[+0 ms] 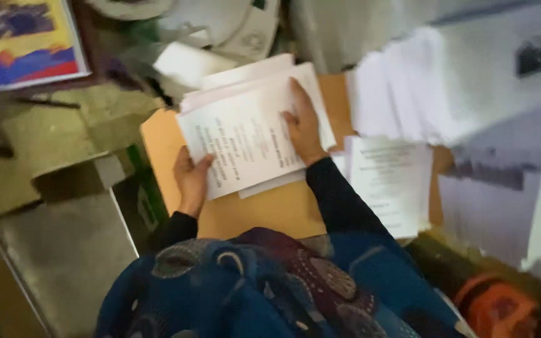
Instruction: The person is manually sorting and collating printed sheets of paper into organized stacks on a workbench.
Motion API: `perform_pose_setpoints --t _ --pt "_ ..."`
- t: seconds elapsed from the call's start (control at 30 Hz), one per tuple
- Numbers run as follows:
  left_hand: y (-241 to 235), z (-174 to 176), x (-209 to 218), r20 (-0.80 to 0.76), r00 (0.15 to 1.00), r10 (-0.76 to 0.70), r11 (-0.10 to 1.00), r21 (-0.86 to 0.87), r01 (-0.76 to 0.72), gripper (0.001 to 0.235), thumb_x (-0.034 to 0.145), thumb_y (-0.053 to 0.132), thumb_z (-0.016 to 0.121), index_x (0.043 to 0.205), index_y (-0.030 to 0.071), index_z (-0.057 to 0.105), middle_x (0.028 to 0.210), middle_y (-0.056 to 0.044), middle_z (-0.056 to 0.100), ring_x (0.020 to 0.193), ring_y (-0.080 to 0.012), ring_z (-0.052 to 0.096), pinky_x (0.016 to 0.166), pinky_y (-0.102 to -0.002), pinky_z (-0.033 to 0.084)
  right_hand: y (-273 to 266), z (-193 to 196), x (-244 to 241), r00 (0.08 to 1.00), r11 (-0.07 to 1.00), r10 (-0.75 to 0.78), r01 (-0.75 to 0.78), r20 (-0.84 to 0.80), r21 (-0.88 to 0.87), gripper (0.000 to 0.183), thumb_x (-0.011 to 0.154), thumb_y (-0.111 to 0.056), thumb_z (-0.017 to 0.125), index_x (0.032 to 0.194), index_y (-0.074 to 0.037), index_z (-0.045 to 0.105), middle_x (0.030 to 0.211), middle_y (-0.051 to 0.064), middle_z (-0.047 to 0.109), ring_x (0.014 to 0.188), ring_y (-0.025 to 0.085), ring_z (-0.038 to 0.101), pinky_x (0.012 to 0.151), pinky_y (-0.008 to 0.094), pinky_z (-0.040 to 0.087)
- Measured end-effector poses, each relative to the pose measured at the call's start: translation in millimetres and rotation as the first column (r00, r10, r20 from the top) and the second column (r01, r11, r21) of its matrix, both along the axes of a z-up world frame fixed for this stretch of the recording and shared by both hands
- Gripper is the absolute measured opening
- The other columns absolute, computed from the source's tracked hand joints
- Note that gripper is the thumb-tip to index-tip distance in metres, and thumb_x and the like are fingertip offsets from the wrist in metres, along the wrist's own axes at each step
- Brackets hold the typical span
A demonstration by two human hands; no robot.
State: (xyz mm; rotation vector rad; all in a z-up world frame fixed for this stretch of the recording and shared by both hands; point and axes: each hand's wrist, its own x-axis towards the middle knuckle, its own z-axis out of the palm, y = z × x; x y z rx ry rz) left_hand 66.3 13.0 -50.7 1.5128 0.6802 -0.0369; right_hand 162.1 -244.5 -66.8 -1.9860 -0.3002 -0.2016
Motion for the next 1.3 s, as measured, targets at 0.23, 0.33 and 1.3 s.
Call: perform_pose_setpoints --t 0.23,0.33,1.3 --pt "-15.2 76.2 1.2 0.042 0.997 -0.058 0.998 0.037 0.057 0.03 0.084 -0.001 0.071 0.11 0.005 0.058 0.092 -0.006 0.063 0.082 -0.0147 0.059 0.076 -0.03 0.052 -10.6 10.4 -22.9 0.992 0.992 -0.122 0.12 -0.039 -0.045 0.07 0.095 -0.032 0.062 0.152 -0.009 0.029 0.157 0.019 0.025 0.146 0.036 0.023 0.123 0.045 0.016" --pt "-6.1 107.6 -18.4 0.091 0.984 -0.151 0.982 0.13 0.139 0.023 0.085 0.003 0.071 0.102 0.008 0.056 0.091 -0.001 0.057 0.088 -0.01 0.054 0.076 -0.028 0.047 -13.3 23.3 -72.7 0.936 0.956 -0.292 0.282 -0.195 -0.077 0.075 0.094 -0.033 0.069 0.15 -0.003 0.03 0.153 0.026 0.03 0.142 0.039 0.03 0.12 0.049 0.022" --pt "-258.9 14.4 -105.6 -0.078 0.884 -0.46 0.818 -0.423 0.389 0.049 0.081 0.015 0.08 0.126 0.013 0.059 0.11 -0.003 0.066 0.095 -0.0155 0.061 0.084 -0.036 0.055 -304.8 81.0 -236.6 0.578 0.752 -0.502 0.659 -0.643 0.005 0.024 0.084 -0.009 0.079 0.103 -0.009 0.065 0.088 0.007 0.068 0.073 0.017 0.062 0.069 0.029 0.053"
